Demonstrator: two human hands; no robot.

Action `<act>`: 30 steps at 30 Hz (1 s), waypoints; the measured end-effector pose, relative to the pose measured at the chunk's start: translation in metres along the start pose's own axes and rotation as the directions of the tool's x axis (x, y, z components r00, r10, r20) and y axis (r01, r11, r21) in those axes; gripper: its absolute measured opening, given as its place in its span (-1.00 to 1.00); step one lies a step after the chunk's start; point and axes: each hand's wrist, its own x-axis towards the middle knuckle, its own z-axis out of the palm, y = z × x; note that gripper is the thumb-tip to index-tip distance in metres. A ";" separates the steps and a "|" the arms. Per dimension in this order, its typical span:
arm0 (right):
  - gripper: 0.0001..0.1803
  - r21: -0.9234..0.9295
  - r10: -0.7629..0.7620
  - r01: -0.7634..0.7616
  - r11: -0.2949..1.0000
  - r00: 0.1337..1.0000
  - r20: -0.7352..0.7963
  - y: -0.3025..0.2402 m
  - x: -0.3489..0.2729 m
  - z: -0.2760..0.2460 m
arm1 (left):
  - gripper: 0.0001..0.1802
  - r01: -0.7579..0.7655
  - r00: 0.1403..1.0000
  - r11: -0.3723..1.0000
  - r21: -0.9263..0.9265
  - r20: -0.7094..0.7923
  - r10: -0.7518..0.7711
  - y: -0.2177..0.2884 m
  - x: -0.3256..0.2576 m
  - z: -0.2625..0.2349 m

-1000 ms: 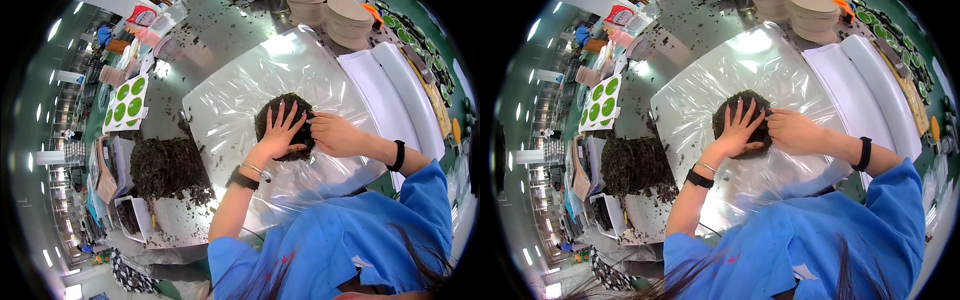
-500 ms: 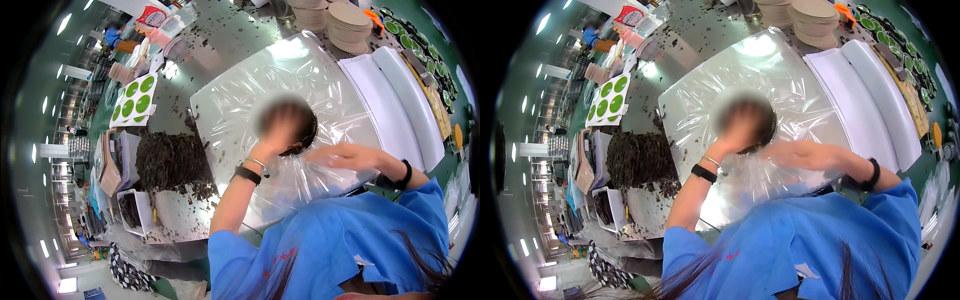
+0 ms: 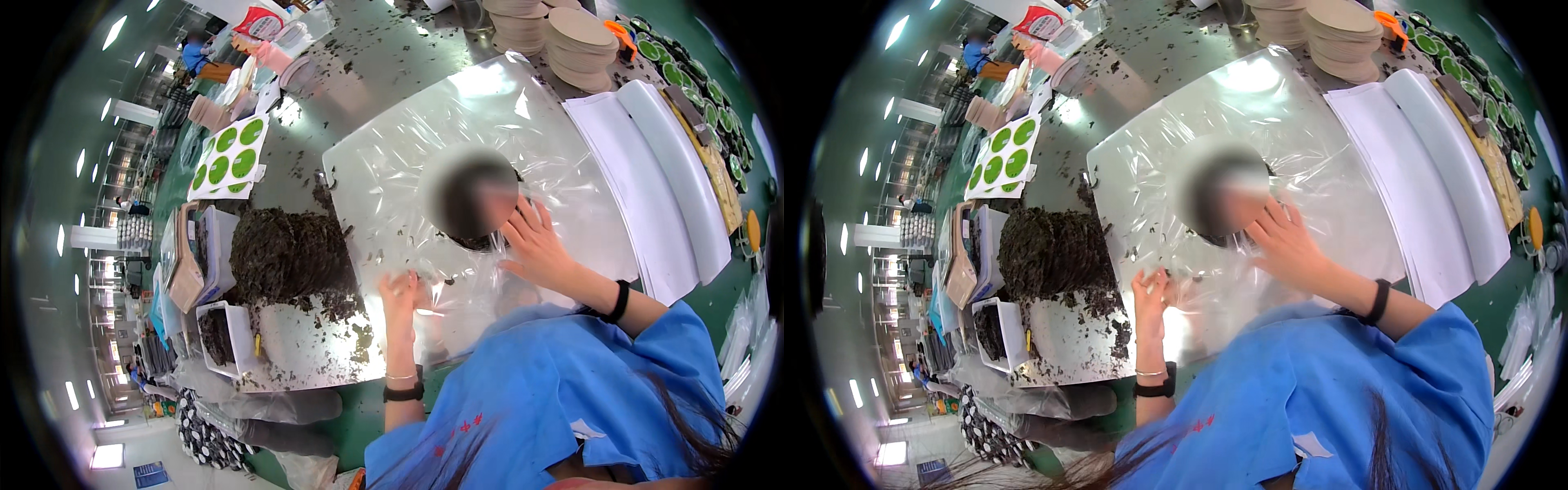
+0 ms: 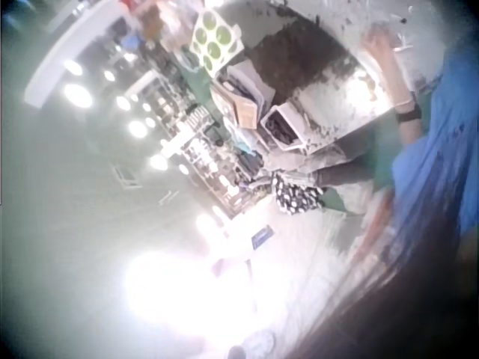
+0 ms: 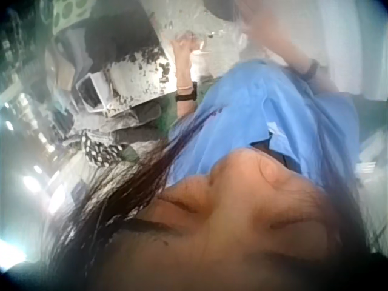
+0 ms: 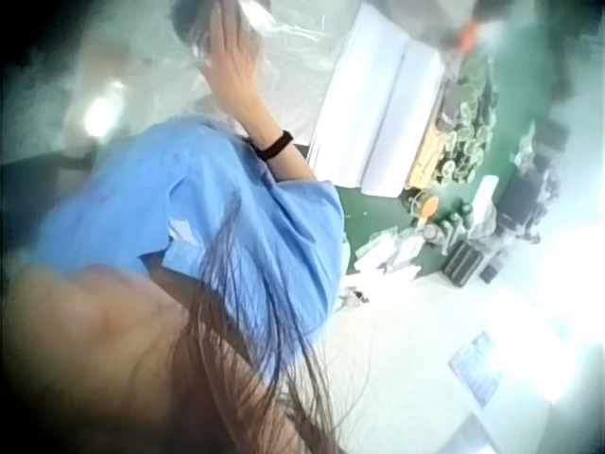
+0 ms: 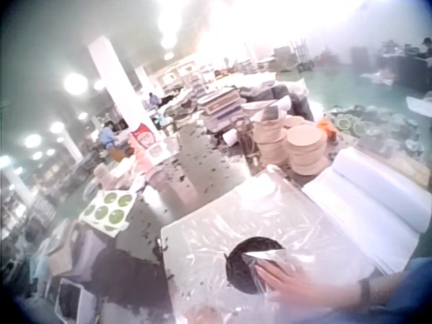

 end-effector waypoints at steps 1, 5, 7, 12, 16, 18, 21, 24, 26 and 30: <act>-0.08 0.017 0.000 -0.001 1.000 1.000 0.022 -0.002 0.012 0.002 | -0.19 0.000 0.989 0.988 -0.157 0.147 0.023 -0.007 0.001 -0.013; -0.39 0.198 0.027 -0.007 0.980 0.995 -0.100 0.004 0.036 0.019 | -0.60 -0.333 0.904 0.634 -0.698 -0.045 0.425 0.033 -0.019 -0.024; -0.54 0.214 0.010 0.012 0.977 0.995 -0.100 0.009 0.036 0.020 | -0.59 -0.559 0.801 0.468 -0.684 -0.301 0.517 0.062 -0.027 -0.010; -0.79 0.213 -0.008 0.068 0.975 0.962 -0.272 0.011 0.044 0.029 | -0.14 -0.476 0.878 0.826 -0.303 -0.205 0.432 0.013 -0.031 0.061; -0.88 0.129 0.134 -0.129 0.983 0.990 -0.031 0.010 0.043 0.022 | 0.05 -0.414 0.867 0.781 -0.468 0.058 0.495 0.004 0.028 0.107; -0.95 0.108 0.156 -0.139 0.984 0.973 -0.172 0.007 0.048 0.031 | -0.03 -0.508 0.806 0.729 -0.458 0.047 0.591 0.026 0.046 0.122; -0.97 0.140 0.182 -0.146 0.979 0.938 -0.295 0.009 0.049 0.040 | -0.30 -0.750 0.624 0.608 -0.261 0.030 0.781 0.071 0.026 0.144; -0.95 0.245 0.205 -0.108 0.964 0.886 -0.415 0.003 0.053 0.040 | -0.61 -0.945 0.252 0.177 0.275 0.267 0.930 0.061 0.028 0.165; -0.94 0.172 0.196 -0.157 0.973 0.949 -0.246 0.004 0.053 0.036 | -0.74 -0.928 0.356 0.237 0.287 0.495 0.793 0.058 0.035 0.175; -0.79 -0.012 0.175 -0.180 0.984 0.935 0.310 0.012 0.048 0.007 | -0.87 -0.823 0.458 0.137 0.551 0.501 0.735 0.044 0.055 0.177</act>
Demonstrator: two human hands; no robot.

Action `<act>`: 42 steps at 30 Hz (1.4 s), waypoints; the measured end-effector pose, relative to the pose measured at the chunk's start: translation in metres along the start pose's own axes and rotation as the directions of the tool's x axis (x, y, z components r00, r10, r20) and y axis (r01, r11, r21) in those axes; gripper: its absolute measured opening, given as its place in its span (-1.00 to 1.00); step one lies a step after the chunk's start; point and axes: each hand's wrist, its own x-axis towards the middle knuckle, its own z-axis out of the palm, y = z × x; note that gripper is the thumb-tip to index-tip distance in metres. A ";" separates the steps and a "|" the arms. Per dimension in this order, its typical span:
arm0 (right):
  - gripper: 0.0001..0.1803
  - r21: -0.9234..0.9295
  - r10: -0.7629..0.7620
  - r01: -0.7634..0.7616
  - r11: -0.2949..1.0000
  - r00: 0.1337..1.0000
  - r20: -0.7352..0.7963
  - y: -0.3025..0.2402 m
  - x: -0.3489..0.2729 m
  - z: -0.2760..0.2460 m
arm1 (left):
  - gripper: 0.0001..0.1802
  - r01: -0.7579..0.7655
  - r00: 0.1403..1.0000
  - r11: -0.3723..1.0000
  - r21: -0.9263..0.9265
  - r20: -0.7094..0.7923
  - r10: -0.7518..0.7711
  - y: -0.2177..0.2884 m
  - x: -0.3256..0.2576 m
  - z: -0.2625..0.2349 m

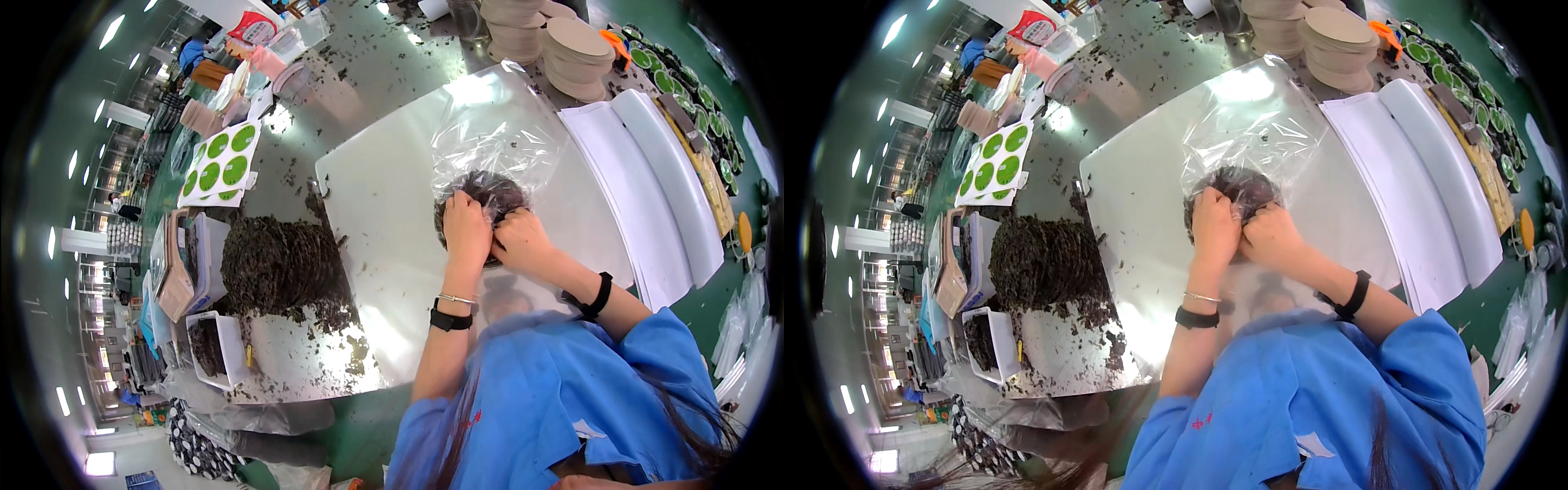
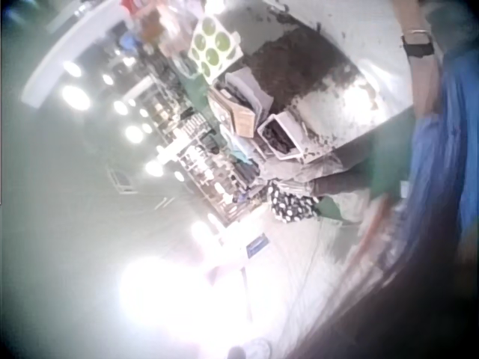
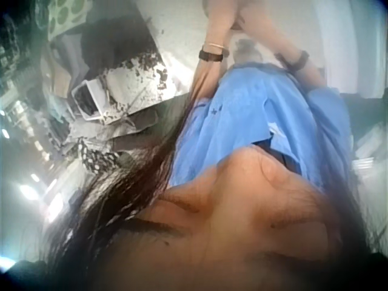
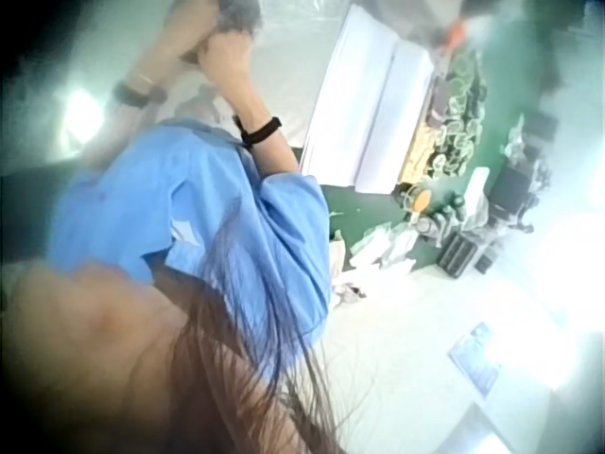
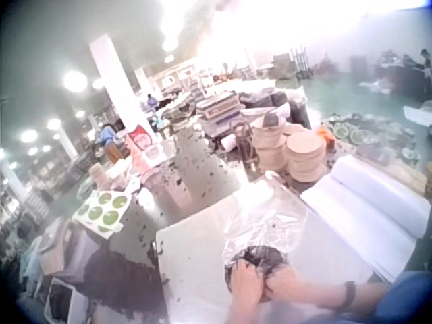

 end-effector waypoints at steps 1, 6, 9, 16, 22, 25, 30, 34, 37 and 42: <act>-0.75 0.034 -0.021 0.019 0.999 0.999 0.048 0.001 -0.002 -0.003 | -0.85 0.036 0.999 0.999 -0.008 -0.004 -0.036 -0.003 -0.003 0.005; -0.39 0.512 0.273 0.149 0.846 0.703 -0.656 0.007 -0.035 0.002 | -0.34 0.107 0.993 0.969 -0.223 -0.030 -0.116 0.017 0.002 -0.008; -0.19 0.751 0.563 0.159 0.641 0.567 -0.601 0.023 -0.026 0.004 | -0.20 0.087 0.996 0.976 -0.202 0.010 -0.087 0.015 0.001 -0.007; -0.16 0.851 0.879 0.489 -0.192 0.472 -0.073 0.044 0.016 0.001 | -0.50 -0.114 0.751 0.553 -0.825 -0.437 -0.496 0.006 -0.022 -0.004; -0.50 0.590 0.240 0.361 0.722 0.669 -0.703 -0.013 0.010 -0.018 | -0.44 -0.079 0.491 0.321 -0.944 -0.317 -0.811 0.036 -0.025 -0.033; -0.62 0.797 0.281 0.235 0.556 0.850 -0.446 -0.022 0.032 0.000 | -0.44 -0.043 0.477 0.268 -0.962 -0.256 -0.841 0.030 -0.035 -0.033; -0.67 0.847 0.250 0.033 0.531 0.949 -0.194 -0.021 0.044 0.029 | -0.46 -0.120 0.517 0.001 -0.993 -0.064 -0.854 0.013 -0.062 -0.024; -0.67 0.866 0.225 0.148 0.477 0.932 -0.283 -0.016 0.042 0.029 | -0.43 -0.061 0.516 -0.114 -0.992 0.067 -0.854 0.008 -0.065 -0.025; -0.65 0.869 0.161 0.256 0.424 0.923 -0.350 -0.018 0.040 0.030 | -0.41 -0.070 0.538 -0.258 -0.964 0.181 -0.823 0.002 -0.068 -0.028; -0.66 0.941 0.157 0.253 0.223 0.944 -0.291 -0.016 0.039 0.029 | -0.41 -0.076 0.503 -0.317 -0.945 0.238 -0.831 -0.002 -0.068 -0.027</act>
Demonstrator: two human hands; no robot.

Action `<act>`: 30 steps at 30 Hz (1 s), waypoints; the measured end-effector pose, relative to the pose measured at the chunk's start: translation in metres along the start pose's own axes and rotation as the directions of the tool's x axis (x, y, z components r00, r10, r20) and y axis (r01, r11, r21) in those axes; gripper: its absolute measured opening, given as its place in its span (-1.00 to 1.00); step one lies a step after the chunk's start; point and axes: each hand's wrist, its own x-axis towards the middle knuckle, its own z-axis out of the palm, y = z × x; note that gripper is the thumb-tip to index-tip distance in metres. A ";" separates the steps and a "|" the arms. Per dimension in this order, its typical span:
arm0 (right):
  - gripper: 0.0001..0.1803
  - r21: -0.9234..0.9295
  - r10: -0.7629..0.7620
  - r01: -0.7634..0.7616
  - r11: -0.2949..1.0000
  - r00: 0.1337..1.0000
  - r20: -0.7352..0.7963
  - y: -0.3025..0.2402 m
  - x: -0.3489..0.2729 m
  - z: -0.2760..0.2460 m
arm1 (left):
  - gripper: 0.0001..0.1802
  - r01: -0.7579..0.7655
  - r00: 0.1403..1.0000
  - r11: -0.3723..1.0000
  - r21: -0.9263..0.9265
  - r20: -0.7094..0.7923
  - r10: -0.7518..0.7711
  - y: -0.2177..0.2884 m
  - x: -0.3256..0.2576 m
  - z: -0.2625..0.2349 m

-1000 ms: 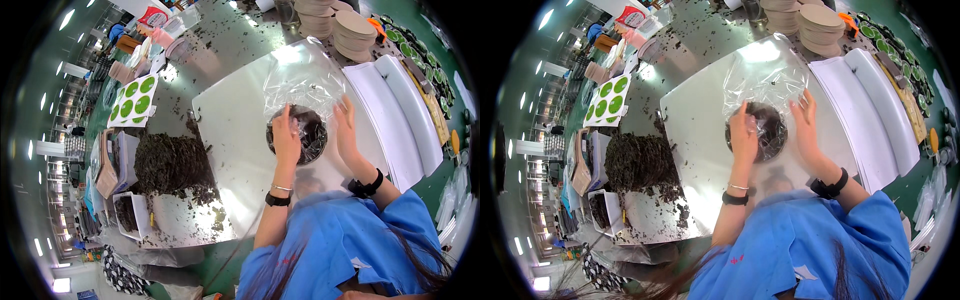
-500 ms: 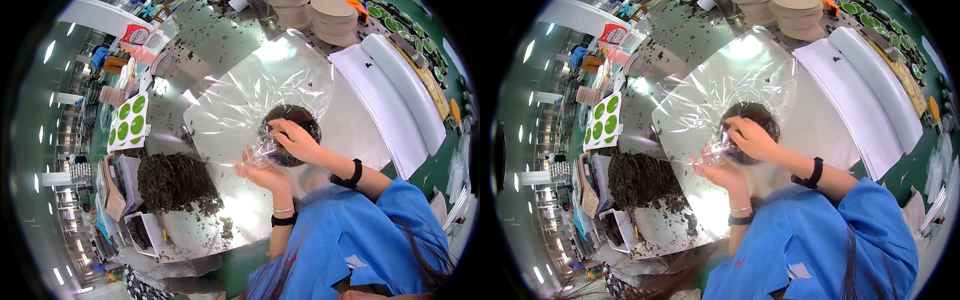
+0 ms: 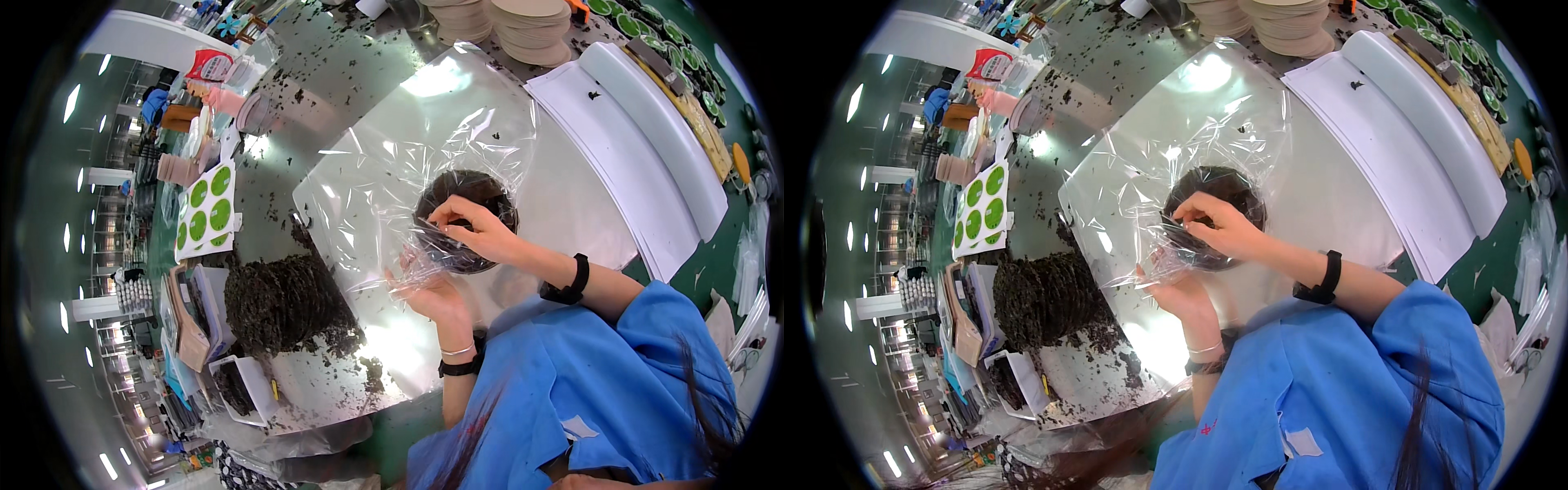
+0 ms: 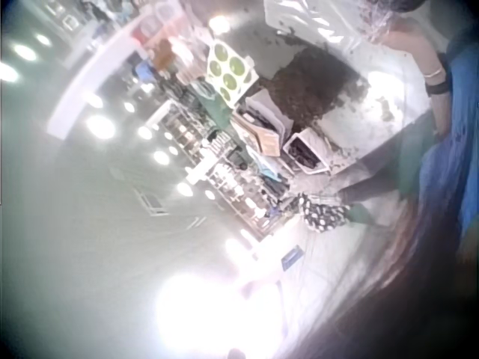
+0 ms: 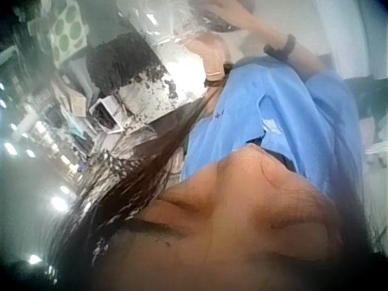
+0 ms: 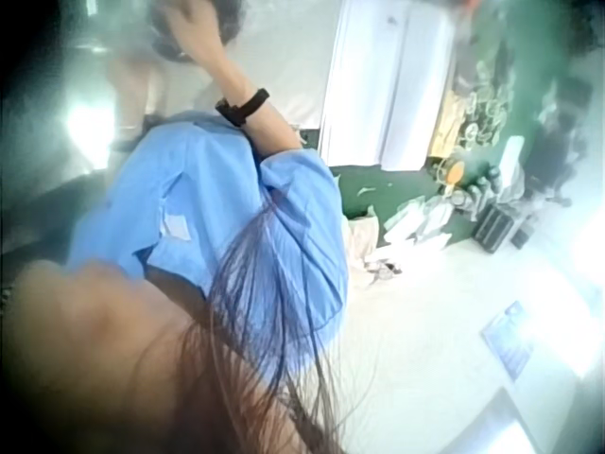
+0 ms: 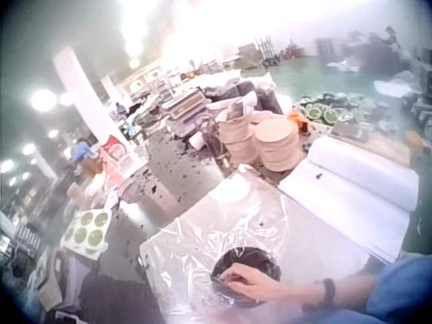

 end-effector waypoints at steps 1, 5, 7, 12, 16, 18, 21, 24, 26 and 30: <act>-0.67 -0.007 -0.050 0.049 0.999 0.997 -0.063 0.005 0.000 0.003 | -0.40 0.040 0.999 0.999 -0.028 0.012 -0.040 0.000 0.004 -0.005; -0.68 0.109 0.141 -0.150 0.983 0.986 0.084 -0.008 0.001 0.002 | -0.35 0.059 0.989 0.998 -0.018 0.134 -0.056 0.002 0.004 -0.009; -0.68 0.050 -0.041 0.040 0.998 0.999 0.024 -0.008 -0.001 0.000 | -0.32 0.009 0.991 0.999 0.035 0.130 -0.013 0.008 -0.007 0.008; -0.58 -0.144 -0.326 0.292 0.945 0.861 -0.391 -0.001 -0.009 0.005 | -0.52 -0.769 0.631 0.496 0.404 0.353 0.691 -0.010 -0.006 0.041; -0.44 -0.515 -0.545 0.288 0.808 0.697 -0.465 -0.014 -0.022 -0.003 | -0.66 -0.938 0.313 -0.079 0.339 0.921 0.233 -0.007 -0.003 0.063; -0.36 -0.558 -0.524 0.177 0.811 0.645 -0.556 -0.025 -0.027 -0.014 | -0.66 -0.890 0.451 -0.083 0.449 0.892 -0.009 -0.016 0.012 0.057; -0.24 -0.072 -0.106 0.081 0.994 0.576 -0.811 -0.016 -0.015 -0.032 | -0.57 -0.831 0.553 -0.171 0.529 0.820 -0.149 -0.025 0.015 0.063; -0.19 0.328 0.070 0.129 0.936 0.843 -0.533 -0.024 -0.004 -0.048 | -0.43 -0.802 0.559 -0.305 0.515 0.825 -0.079 -0.030 0.010 0.067; -0.24 0.085 -0.183 0.211 0.974 0.948 -0.261 -0.035 -0.004 -0.048 | -0.35 -0.819 0.537 -0.314 0.480 0.833 -0.128 -0.029 0.014 0.062; -0.46 -0.743 -0.354 0.418 0.522 0.899 0.257 -0.028 -0.010 -0.049 | -0.21 -0.754 0.447 0.105 0.648 0.625 -0.640 0.030 0.055 0.048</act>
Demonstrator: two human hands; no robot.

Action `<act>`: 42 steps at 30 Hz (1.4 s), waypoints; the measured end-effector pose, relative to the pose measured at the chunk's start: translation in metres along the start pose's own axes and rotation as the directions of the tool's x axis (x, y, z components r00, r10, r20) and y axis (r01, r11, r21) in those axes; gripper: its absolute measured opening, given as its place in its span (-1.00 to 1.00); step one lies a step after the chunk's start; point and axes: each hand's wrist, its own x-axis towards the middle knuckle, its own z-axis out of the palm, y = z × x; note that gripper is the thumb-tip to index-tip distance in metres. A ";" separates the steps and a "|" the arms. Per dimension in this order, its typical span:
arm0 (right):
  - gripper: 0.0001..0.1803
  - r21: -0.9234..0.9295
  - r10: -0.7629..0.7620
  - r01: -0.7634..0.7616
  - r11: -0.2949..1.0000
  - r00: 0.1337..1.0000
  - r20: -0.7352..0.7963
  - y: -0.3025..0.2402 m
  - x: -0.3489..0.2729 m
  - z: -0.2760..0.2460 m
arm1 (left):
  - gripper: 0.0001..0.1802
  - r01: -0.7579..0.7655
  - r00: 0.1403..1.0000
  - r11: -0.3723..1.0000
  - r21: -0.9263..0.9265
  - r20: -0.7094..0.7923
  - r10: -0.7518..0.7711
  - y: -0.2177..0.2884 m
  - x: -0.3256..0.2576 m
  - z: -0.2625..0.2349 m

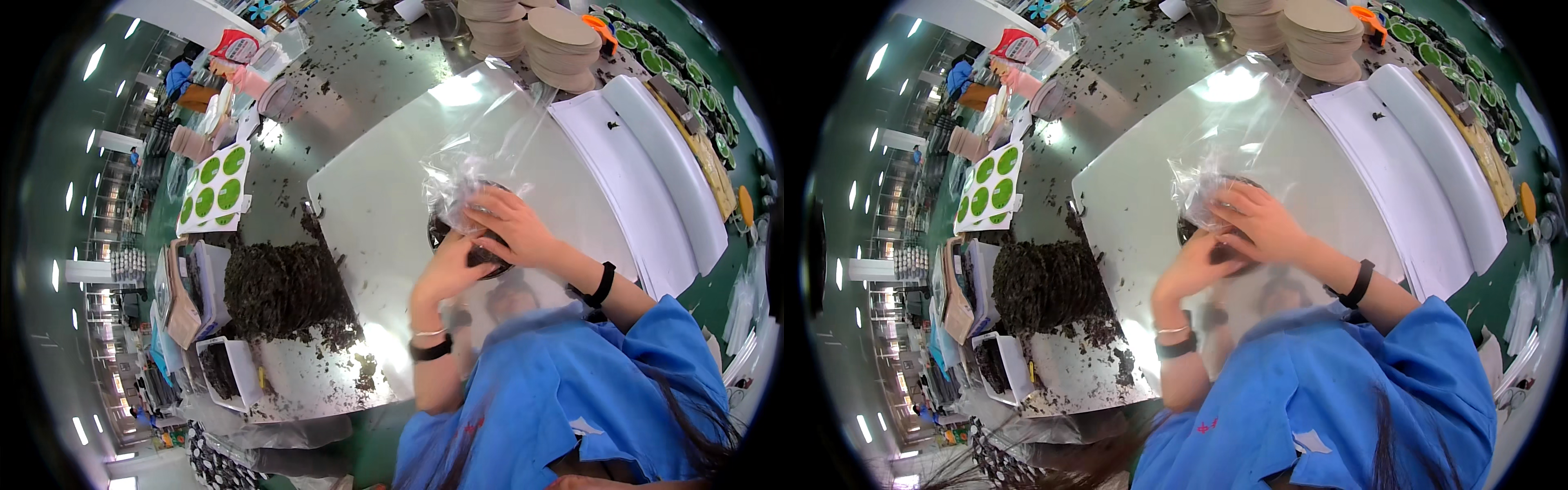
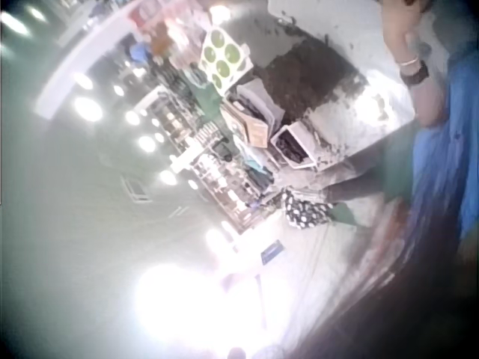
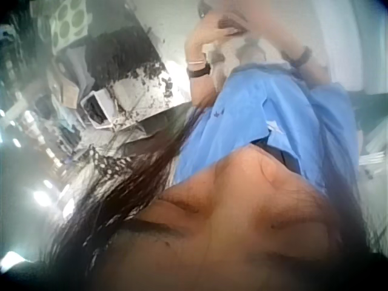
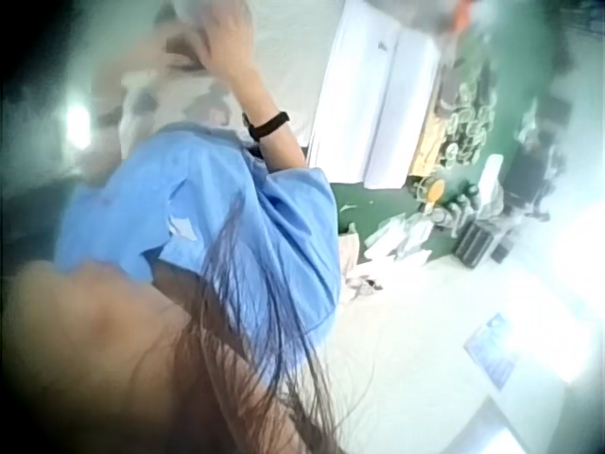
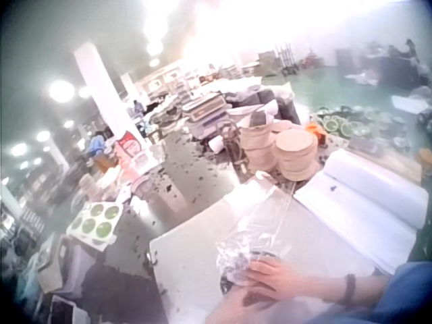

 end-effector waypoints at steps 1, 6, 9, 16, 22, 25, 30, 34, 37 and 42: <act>-0.50 -0.185 0.002 0.013 0.983 0.997 0.083 0.008 -0.006 0.000 | -0.20 0.099 0.994 0.987 -0.127 0.061 -0.091 0.016 -0.009 -0.025; -0.61 -0.248 0.091 -0.047 0.968 0.982 0.166 0.006 -0.001 0.007 | -0.37 -0.126 0.739 0.980 -0.152 -0.674 -0.009 0.024 0.008 -0.028; -0.60 -0.322 0.078 -0.045 0.946 0.993 0.088 0.005 -0.003 0.014 | -0.57 -0.274 0.853 0.866 -0.417 -0.522 0.019 0.025 0.040 -0.031; -0.52 0.082 0.101 -0.084 0.993 0.969 -0.227 0.005 -0.003 0.007 | -0.78 -0.338 0.779 0.800 0.496 -0.330 0.533 0.006 0.029 0.003; -0.69 -0.289 -0.066 0.139 0.947 0.966 0.250 0.009 0.001 0.006 | -0.61 -0.181 0.859 0.956 0.231 -0.436 0.268 0.013 0.015 0.021; -0.75 -0.564 0.106 0.122 0.817 0.929 0.355 0.012 0.009 0.035 | -0.56 -0.157 0.810 0.971 -0.181 -0.585 0.022 0.023 0.012 0.044; -0.80 -0.597 0.424 -0.135 0.790 0.825 0.373 0.007 0.036 0.056 | -0.60 -0.131 0.780 0.967 -0.218 -0.625 -0.035 0.034 0.013 0.060; -0.70 -0.086 0.191 -0.177 0.980 0.962 0.198 0.012 0.018 -0.014 | -0.64 -0.106 0.721 0.967 0.233 -0.652 0.236 0.015 0.018 0.059; -0.59 -0.017 0.306 -0.312 0.950 0.939 -0.156 0.029 -0.024 -0.096 | -0.77 -0.054 0.771 0.914 0.403 -0.564 0.294 -0.006 0.020 0.057; -0.23 -0.296 0.644 -0.873 0.389 0.487 -0.590 0.143 -0.209 -0.274 | -0.70 -0.042 0.812 0.945 0.323 -0.540 0.221 0.014 0.018 0.057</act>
